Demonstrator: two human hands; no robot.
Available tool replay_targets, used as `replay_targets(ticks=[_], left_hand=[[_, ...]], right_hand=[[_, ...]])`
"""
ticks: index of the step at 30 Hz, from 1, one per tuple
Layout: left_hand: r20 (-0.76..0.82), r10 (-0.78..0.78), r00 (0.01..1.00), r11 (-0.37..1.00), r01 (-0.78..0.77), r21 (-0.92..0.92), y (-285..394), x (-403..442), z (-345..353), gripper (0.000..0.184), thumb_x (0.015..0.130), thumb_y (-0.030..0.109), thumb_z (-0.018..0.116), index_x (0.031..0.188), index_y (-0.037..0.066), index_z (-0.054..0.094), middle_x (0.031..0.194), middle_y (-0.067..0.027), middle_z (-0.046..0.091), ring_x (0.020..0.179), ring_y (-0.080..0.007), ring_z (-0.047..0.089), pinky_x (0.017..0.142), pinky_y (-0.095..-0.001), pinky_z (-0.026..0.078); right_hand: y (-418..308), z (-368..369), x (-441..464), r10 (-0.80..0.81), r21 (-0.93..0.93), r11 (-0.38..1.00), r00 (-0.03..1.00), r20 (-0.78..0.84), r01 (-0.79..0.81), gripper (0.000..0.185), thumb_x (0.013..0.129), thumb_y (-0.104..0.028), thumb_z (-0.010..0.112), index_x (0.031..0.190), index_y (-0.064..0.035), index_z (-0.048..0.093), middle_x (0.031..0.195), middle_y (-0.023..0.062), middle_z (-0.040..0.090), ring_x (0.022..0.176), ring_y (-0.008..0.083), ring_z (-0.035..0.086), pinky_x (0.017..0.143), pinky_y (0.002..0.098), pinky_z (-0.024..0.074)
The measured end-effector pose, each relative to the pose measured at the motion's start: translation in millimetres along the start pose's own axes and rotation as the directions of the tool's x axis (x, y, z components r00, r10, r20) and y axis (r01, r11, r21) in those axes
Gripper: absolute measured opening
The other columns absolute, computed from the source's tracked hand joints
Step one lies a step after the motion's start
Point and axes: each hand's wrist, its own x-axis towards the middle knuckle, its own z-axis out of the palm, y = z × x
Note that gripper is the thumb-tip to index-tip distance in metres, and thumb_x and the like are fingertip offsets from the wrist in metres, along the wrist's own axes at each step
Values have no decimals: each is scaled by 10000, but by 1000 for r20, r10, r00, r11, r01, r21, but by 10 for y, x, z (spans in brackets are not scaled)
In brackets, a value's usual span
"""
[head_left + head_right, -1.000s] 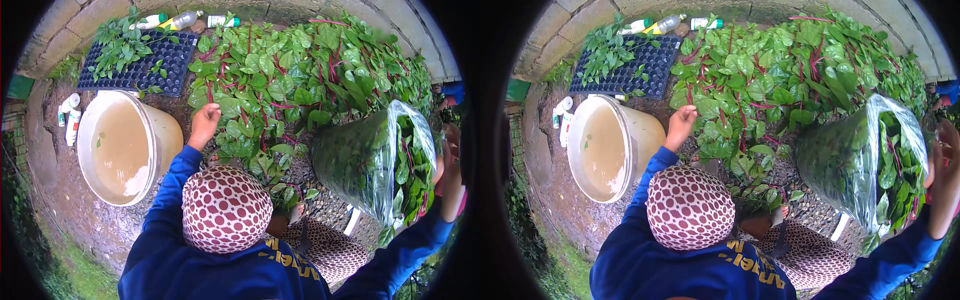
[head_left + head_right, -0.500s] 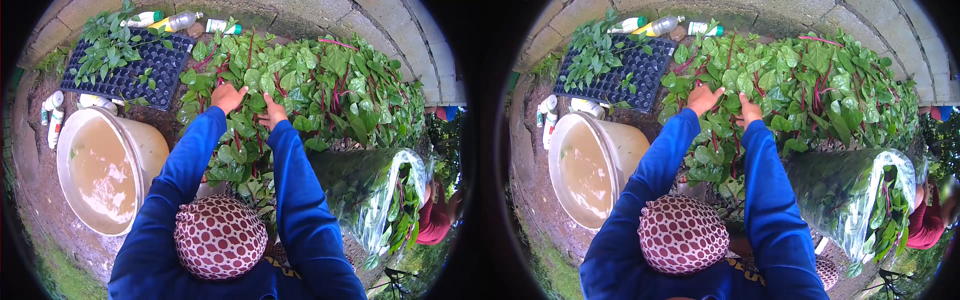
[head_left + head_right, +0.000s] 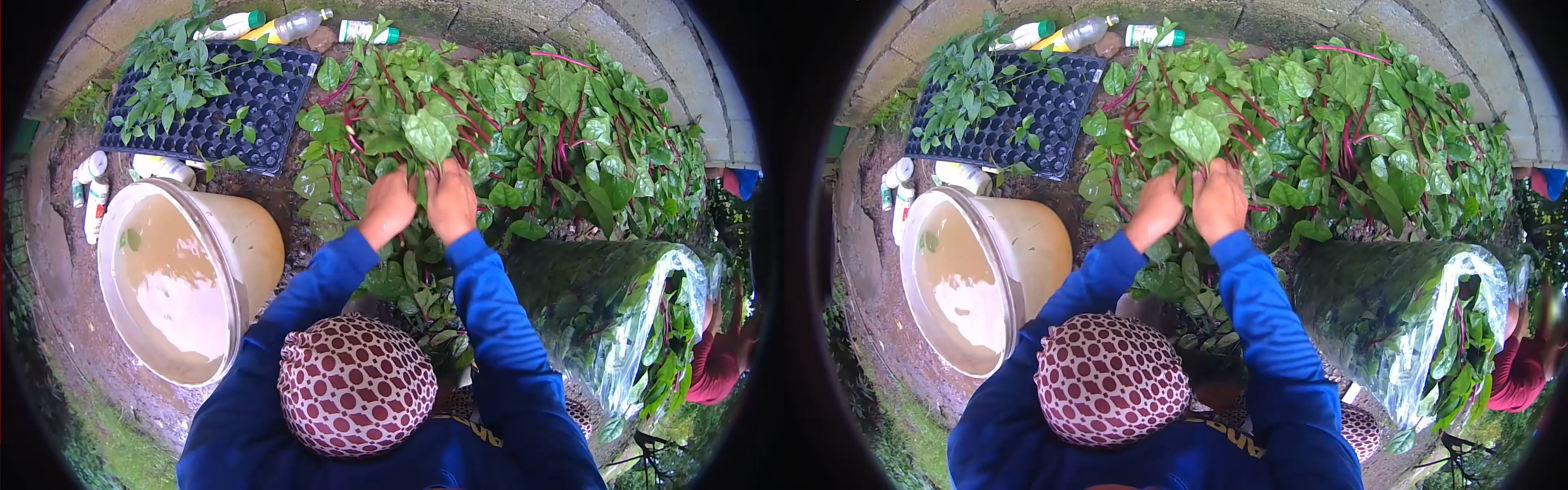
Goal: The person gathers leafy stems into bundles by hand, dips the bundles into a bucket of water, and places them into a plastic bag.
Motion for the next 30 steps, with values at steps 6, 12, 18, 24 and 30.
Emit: replay_targets(ticks=[6,12,18,24,30], left_hand=[[243,-91,966,960,20,280,-189,-723,-26,486,885,312,521,1186,-68,480,893,-223,643,832,-389,620,737,-450,485],[16,40,999,999,-40,28,-396,-950,-316,594,831,334,610,1279,-18,440,968,-152,645,839,-302,629,740,-390,492],[12,-78,997,997,78,3,-146,-630,-317,427,803,312,646,1102,28,536,953,-119,638,838,-278,623,727,-381,487],[171,-46,984,993,25,118,-519,-497,67,298,761,248,665,915,-6,661,671,-133,637,728,-254,647,684,-359,504],[524,-279,805,707,541,-455,-649,-648,-103,261,809,207,608,1041,91,628,858,4,617,764,-146,551,658,-333,455]], right_hand=[[509,54,-832,55,13,998,911,409,-66,272,856,-209,590,963,35,540,951,272,599,883,424,580,743,466,464],[880,-860,-469,187,196,925,842,506,-324,366,847,-287,596,1037,24,622,925,188,664,841,288,650,752,386,503],[1215,-170,-206,105,-116,990,970,217,-81,443,779,-379,653,1014,-4,640,934,212,655,918,345,624,844,390,470],[1364,-140,-177,216,1,970,867,450,-242,380,812,-335,628,1036,-29,642,907,197,655,854,324,633,774,383,477],[1289,-630,-409,197,328,853,832,519,-406,316,914,-286,533,1039,-8,614,818,12,632,720,130,579,655,269,469]])
